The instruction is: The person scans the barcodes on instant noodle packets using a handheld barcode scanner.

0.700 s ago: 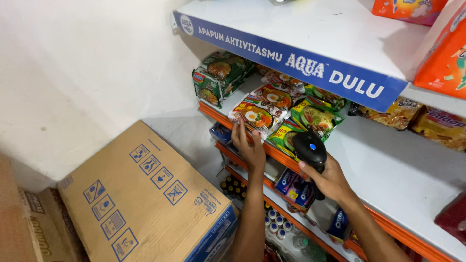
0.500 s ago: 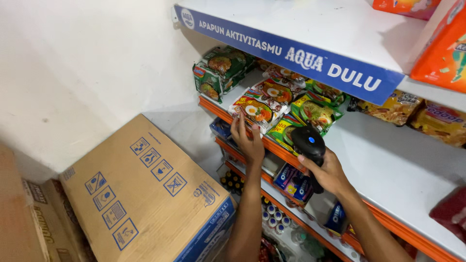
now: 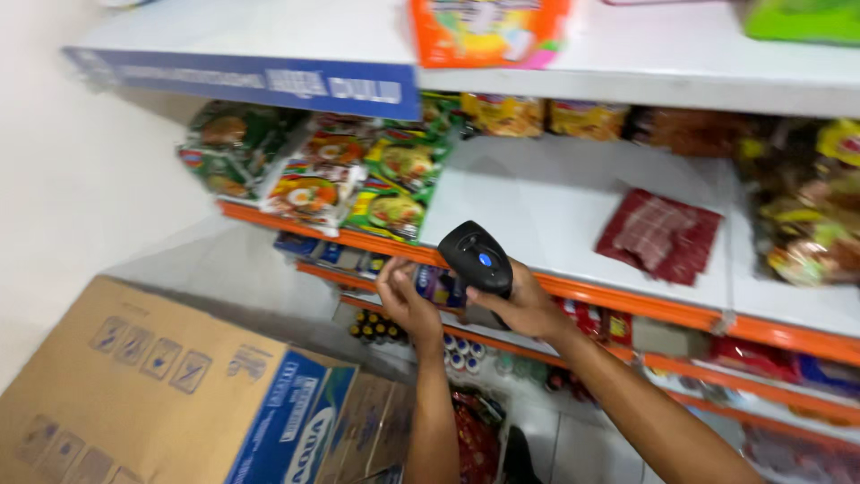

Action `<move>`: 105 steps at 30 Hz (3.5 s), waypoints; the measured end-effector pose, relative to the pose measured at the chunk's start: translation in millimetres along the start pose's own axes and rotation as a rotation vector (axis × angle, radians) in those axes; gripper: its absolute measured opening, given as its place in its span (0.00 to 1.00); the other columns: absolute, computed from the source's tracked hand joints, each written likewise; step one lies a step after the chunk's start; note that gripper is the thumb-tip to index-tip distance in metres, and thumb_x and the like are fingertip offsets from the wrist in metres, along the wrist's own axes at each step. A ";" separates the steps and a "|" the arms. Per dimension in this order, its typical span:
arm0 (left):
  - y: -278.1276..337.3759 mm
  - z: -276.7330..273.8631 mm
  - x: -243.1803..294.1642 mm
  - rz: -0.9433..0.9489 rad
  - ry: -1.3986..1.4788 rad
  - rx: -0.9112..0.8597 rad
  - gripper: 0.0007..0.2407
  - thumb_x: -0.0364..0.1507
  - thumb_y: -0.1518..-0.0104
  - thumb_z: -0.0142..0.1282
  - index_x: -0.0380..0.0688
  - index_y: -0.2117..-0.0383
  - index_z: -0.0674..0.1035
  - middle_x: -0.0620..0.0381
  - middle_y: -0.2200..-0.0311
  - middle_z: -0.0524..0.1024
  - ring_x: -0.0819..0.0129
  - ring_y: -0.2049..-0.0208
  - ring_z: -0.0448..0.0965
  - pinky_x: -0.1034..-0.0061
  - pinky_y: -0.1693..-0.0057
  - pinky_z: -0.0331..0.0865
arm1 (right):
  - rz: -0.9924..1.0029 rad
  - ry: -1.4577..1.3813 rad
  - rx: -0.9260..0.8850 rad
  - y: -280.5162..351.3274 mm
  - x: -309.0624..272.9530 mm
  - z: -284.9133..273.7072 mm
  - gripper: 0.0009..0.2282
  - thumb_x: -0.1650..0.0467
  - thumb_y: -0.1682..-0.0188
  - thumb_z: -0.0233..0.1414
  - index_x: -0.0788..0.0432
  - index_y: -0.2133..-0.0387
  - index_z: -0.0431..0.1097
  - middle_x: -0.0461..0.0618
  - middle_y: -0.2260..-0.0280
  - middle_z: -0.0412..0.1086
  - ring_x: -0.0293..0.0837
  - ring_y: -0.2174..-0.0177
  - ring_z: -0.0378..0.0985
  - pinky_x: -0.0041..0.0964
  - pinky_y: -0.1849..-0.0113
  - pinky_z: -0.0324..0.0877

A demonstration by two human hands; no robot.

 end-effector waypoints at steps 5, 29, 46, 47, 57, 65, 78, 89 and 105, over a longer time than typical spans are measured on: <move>165.0 39.3 -13.9 -0.068 0.084 -0.364 0.12 0.32 0.27 0.46 0.34 0.59 0.77 0.52 0.63 0.78 0.68 0.63 0.78 0.72 0.52 0.74 | 0.074 0.192 0.236 159.6 14.4 -69.9 0.14 0.70 0.55 0.64 0.62 0.59 0.69 0.45 0.68 0.71 0.38 0.67 0.71 0.35 0.63 0.70; 671.3 186.7 66.8 0.298 -0.130 -1.930 0.20 0.41 0.51 0.68 0.43 0.56 0.81 0.45 0.44 0.69 0.43 0.37 0.59 0.47 0.35 0.53 | 0.734 1.070 1.373 733.6 30.1 -197.8 0.28 0.72 0.68 0.64 0.67 0.51 0.65 0.66 0.53 0.67 0.67 0.52 0.70 0.53 0.51 0.68; 684.7 168.8 66.9 -0.717 -0.185 -1.773 0.08 0.32 0.36 0.58 0.40 0.64 0.78 0.56 0.72 0.76 0.66 0.67 0.74 0.75 0.58 0.69 | 0.929 0.087 1.221 739.4 -38.6 -251.7 0.19 0.65 0.59 0.65 0.61 0.58 0.70 0.54 0.68 0.77 0.48 0.69 0.78 0.44 0.63 0.75; 684.5 170.5 66.2 -0.889 -0.065 -1.666 0.09 0.32 0.34 0.57 0.38 0.63 0.76 0.57 0.70 0.76 0.70 0.65 0.73 0.78 0.57 0.69 | 0.817 0.111 1.238 735.1 -39.1 -250.0 0.19 0.68 0.60 0.66 0.60 0.57 0.71 0.49 0.65 0.76 0.41 0.66 0.75 0.39 0.61 0.73; 581.2 211.7 146.7 -0.165 0.227 -1.831 0.37 0.29 0.53 0.72 0.41 0.35 0.63 0.36 0.30 0.41 0.44 0.34 0.61 0.63 0.33 0.61 | 0.394 -0.215 1.513 677.0 7.4 -252.8 0.17 0.74 0.58 0.67 0.64 0.57 0.70 0.45 0.64 0.69 0.40 0.64 0.71 0.37 0.65 0.69; 595.6 186.1 115.9 -0.799 0.196 -1.708 0.27 0.31 0.40 0.60 0.37 0.34 0.65 0.41 0.41 0.72 0.52 0.42 0.76 0.64 0.41 0.75 | 0.355 -0.333 1.482 641.8 16.5 -249.8 0.20 0.72 0.56 0.65 0.59 0.50 0.69 0.45 0.57 0.74 0.38 0.58 0.76 0.35 0.56 0.72; 567.4 172.9 85.5 -1.414 0.327 -1.382 0.18 0.27 0.39 0.58 0.35 0.43 0.71 0.49 0.52 0.78 0.65 0.55 0.81 0.71 0.59 0.78 | 0.240 -0.347 1.415 657.8 29.7 -236.3 0.18 0.80 0.59 0.64 0.59 0.55 0.72 0.44 0.60 0.72 0.39 0.59 0.74 0.37 0.55 0.71; 577.7 168.9 93.9 -1.446 0.302 -1.185 0.18 0.21 0.40 0.59 0.33 0.44 0.71 0.50 0.50 0.79 0.66 0.49 0.80 0.75 0.46 0.74 | 0.202 -0.587 1.630 650.4 14.9 -244.6 0.14 0.78 0.55 0.60 0.56 0.57 0.69 0.44 0.64 0.71 0.42 0.62 0.75 0.42 0.59 0.71; 562.3 174.3 99.6 -1.200 0.332 -1.584 0.23 0.22 0.44 0.61 0.41 0.40 0.69 0.59 0.49 0.77 0.71 0.48 0.76 0.75 0.44 0.73 | 0.517 0.024 1.161 667.3 -17.5 -262.3 0.25 0.78 0.63 0.67 0.62 0.49 0.70 0.50 0.56 0.76 0.41 0.57 0.75 0.41 0.53 0.72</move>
Point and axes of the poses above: each hand's wrist, its own y-axis away from the middle knuckle, its own z-axis out of the palm, x = y × z, the point moved 1 cm from there along -y, towards the middle knuckle
